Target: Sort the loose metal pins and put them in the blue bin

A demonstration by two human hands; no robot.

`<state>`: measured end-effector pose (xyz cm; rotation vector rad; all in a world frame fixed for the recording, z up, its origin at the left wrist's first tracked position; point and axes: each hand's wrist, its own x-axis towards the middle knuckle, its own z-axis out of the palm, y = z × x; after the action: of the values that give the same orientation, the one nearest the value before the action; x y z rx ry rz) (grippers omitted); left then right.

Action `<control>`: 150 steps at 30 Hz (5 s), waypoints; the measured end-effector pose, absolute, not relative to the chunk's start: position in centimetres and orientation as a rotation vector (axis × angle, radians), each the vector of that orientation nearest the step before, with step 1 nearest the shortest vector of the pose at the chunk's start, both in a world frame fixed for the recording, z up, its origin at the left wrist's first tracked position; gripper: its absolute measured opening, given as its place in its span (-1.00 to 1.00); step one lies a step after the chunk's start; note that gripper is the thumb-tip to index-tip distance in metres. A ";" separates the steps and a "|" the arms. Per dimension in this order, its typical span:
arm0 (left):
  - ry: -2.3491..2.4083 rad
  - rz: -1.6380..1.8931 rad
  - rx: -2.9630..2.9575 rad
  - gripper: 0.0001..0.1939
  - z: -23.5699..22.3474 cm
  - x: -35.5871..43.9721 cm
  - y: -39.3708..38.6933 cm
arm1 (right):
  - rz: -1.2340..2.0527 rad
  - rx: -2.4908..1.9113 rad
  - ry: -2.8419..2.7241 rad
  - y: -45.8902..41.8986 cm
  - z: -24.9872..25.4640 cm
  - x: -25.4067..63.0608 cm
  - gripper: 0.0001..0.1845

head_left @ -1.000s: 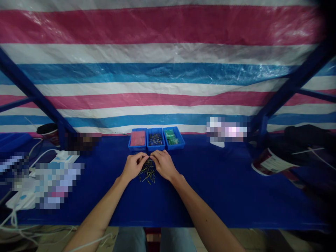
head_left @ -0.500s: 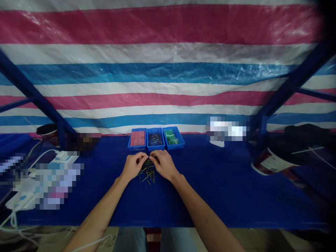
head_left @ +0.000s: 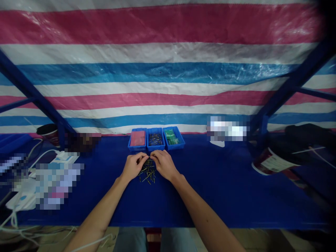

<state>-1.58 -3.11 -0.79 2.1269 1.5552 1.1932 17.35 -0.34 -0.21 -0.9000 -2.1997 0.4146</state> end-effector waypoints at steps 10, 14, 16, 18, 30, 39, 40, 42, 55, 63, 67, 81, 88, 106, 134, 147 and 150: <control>1.556 1.191 2.127 -0.72 -0.7 -1.6 -3.1 | 0.383 -0.909 -2.218 -0.2 -0.4 17.3 -0.83; 1.548 1.180 2.125 -0.72 -0.7 -1.6 -3.2 | 0.361 -0.940 -2.230 -0.2 -0.4 17.4 -0.78; 1.549 1.177 2.127 -0.73 -0.7 -1.6 -3.2 | 0.370 -0.947 -2.232 -0.2 -0.3 17.4 -0.78; 1.558 1.177 2.128 -0.73 -0.6 -1.6 -3.2 | 0.397 -0.931 -2.227 -0.2 -0.2 17.5 -0.83; 1.576 1.187 2.131 -0.69 -0.6 -1.6 -3.2 | 0.392 -0.905 -2.231 -0.2 -0.2 17.5 -0.84; 1.564 1.198 2.125 -0.69 -0.6 -1.7 -3.1 | 0.381 -0.923 -2.241 -0.1 -0.3 17.5 -0.78; 1.561 1.201 2.125 -0.69 -0.7 -1.7 -3.1 | 0.386 -0.924 -2.241 -0.1 -0.3 17.5 -0.78; 1.558 1.206 2.125 -0.70 -0.7 -1.7 -3.1 | 0.392 -0.925 -2.241 -0.1 -0.3 17.6 -0.76; 1.538 1.207 2.100 -0.71 -0.6 -1.6 -3.2 | 0.216 -1.016 -2.261 -0.1 -0.5 17.3 -0.59; 1.512 1.201 2.098 -0.72 -0.5 -1.5 -3.3 | 0.289 -0.995 -2.241 0.1 -0.5 17.4 -0.51; 1.532 1.209 2.085 -0.72 -0.5 -1.6 -3.2 | 0.369 -0.946 -2.173 -0.2 0.0 17.6 -0.76; 1.558 1.194 2.093 -0.72 -0.4 -1.7 -3.2 | 0.409 -0.880 -2.090 0.0 -0.1 17.7 -0.87; 1.526 1.236 2.078 -0.73 -0.1 -1.5 -3.3 | 0.414 -0.914 -2.125 0.0 0.0 17.9 -0.85; 1.594 1.376 2.010 -0.73 0.2 -1.8 -3.4 | 0.435 -1.020 -1.991 0.3 0.1 18.5 -0.71; 1.633 1.049 2.114 -0.75 -0.3 -2.5 -2.5 | 0.262 -1.444 -2.173 2.4 -1.9 20.5 -0.82; 1.527 1.149 2.091 -0.72 0.3 -1.7 -3.0 | 0.358 -1.208 -2.195 1.3 -0.9 19.4 -0.88; 1.471 1.137 2.084 -0.72 0.5 -1.6 -3.1 | 0.383 -1.045 -2.206 0.3 -0.1 18.6 -0.87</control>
<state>-1.59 -3.11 0.50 2.0836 1.4711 1.1369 18.57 0.30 -0.11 -1.0447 -2.2062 0.3829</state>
